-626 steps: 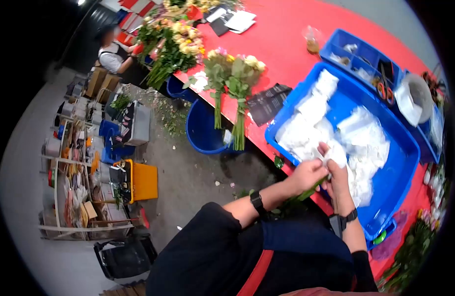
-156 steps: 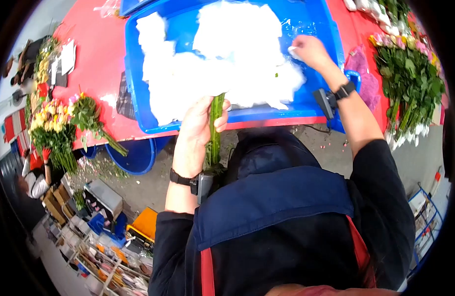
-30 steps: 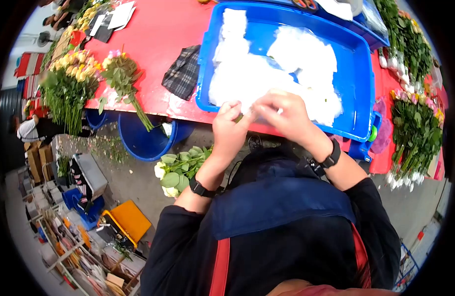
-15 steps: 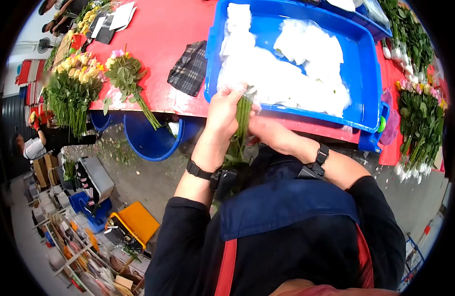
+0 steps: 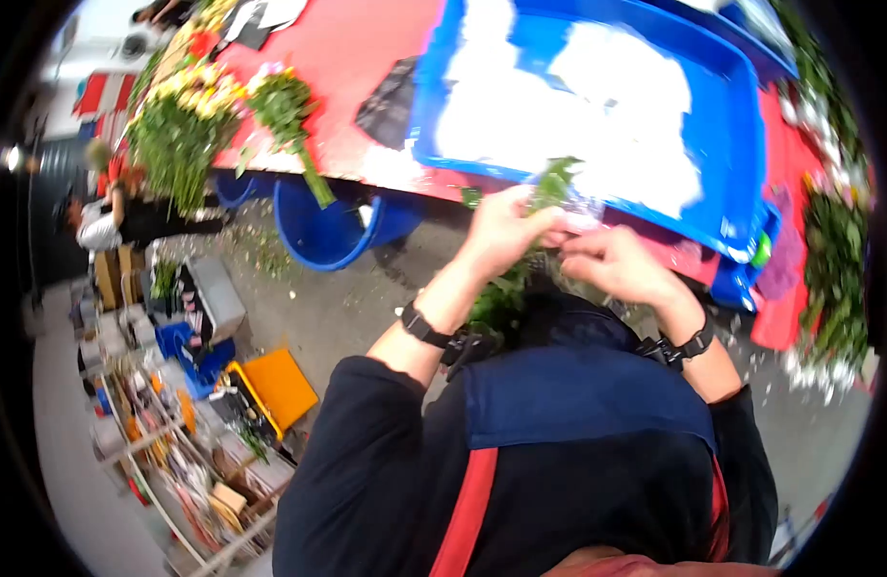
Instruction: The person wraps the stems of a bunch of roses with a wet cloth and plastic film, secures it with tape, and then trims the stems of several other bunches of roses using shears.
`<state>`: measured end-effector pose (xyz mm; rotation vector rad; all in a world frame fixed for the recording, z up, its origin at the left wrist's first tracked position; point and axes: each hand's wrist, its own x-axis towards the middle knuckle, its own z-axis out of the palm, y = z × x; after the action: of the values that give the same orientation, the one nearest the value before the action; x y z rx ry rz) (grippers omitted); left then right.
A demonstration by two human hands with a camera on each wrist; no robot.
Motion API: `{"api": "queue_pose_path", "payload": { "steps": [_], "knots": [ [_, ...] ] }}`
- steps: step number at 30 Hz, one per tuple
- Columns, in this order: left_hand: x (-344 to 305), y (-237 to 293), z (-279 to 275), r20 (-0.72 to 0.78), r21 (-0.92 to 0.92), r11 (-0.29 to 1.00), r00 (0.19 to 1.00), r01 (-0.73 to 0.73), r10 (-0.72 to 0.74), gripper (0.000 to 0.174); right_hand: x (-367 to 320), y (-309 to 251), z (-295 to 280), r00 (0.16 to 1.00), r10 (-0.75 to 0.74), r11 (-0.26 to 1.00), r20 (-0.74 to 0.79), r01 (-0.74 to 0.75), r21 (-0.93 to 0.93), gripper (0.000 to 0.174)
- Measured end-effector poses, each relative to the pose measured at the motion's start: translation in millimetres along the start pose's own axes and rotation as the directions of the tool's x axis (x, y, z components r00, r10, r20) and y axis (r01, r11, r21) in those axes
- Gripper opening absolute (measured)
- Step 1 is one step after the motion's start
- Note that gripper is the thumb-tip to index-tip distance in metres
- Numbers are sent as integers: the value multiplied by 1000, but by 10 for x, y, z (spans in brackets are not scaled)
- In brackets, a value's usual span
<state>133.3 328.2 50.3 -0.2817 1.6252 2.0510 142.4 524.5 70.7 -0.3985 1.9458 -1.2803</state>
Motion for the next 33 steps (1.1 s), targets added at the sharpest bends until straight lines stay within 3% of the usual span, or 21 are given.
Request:
{"api": "queue_pose_path", "payload": {
  "steps": [2,4,5,6,8,10,11,12,14,15,16,18,20,21,23,24,25,28,31,32,33],
  "knots": [
    [-3,-77,211,-14,127,992,1000,15,-14,18,-296,424,-226,946,159,890,-282,-14,455,35],
    [-44,-95,547,32,232,972,999,-17,10,18,-475,455,-195,785,178,730,-593,299,615,43],
    [-45,-132,697,84,281,960,996,-14,-10,23,-585,380,-193,807,193,693,-557,290,660,52],
    [-53,-173,862,96,244,970,995,-22,-2,28,-719,291,-217,897,11,607,-442,345,716,37],
    [-91,-245,1146,105,171,985,994,-26,8,38,-809,722,-97,865,133,786,-484,205,583,22],
    [-117,-247,1285,264,103,994,963,27,-53,46,-1001,975,-50,675,-192,978,-712,193,-81,14],
    [-137,-257,1394,332,125,989,936,79,-117,41,-1104,1082,-32,588,-386,905,-710,95,-414,13],
    [-157,-295,1521,397,152,980,900,131,-182,37,-1169,1113,50,613,-439,851,-657,49,-523,12],
    [-191,-517,1810,223,431,897,953,92,-205,31,-1367,1158,65,712,-419,859,-564,109,-501,10],
    [-194,-612,1931,116,531,836,965,140,-235,32,-1448,1212,74,790,-350,785,-503,-45,-618,11],
    [-213,-705,2036,129,594,804,987,3,-99,31,-1540,1261,85,865,-235,814,-444,-74,-576,14],
    [-206,-907,2136,155,659,744,988,-110,8,30,-1752,1426,173,819,-239,940,-521,61,-335,17],
    [-196,-975,2250,147,759,635,988,-145,50,28,-2128,1507,-42,893,-111,902,-436,-94,-422,22],
    [-219,-971,2315,149,793,599,989,-112,-13,29,-2267,1658,-205,793,-118,937,-598,-110,-331,23],
    [-168,-1222,2345,241,830,508,969,-231,47,31,-2445,1949,-533,475,141,976,-868,-216,41,27],
    [-152,-1335,2381,287,841,458,955,-287,70,31,-2527,2010,-695,390,63,924,-919,-371,-94,28],
    [-174,-1354,2494,308,883,376,951,-282,-9,34,-2469,2209,-854,503,213,909,-838,-416,-19,30],
    [-97,-1688,2725,368,924,167,919,-344,-144,33,-2285,2417,-956,623,90,996,-777,-33,89,26],
    [-29,-1779,2985,418,906,159,887,-392,-195,35,-2629,1896,-745,642,8,998,-766,37,42,20],
    [29,-1800,3054,449,892,158,873,-425,-190,35,-2812,1803,-554,637,-130,990,-760,46,-131,18],
    [167,-1992,3016,524,819,350,841,-454,-134,37,-3009,1701,-350,697,-13,1000,-717,6,-12,18]
  ]
}}
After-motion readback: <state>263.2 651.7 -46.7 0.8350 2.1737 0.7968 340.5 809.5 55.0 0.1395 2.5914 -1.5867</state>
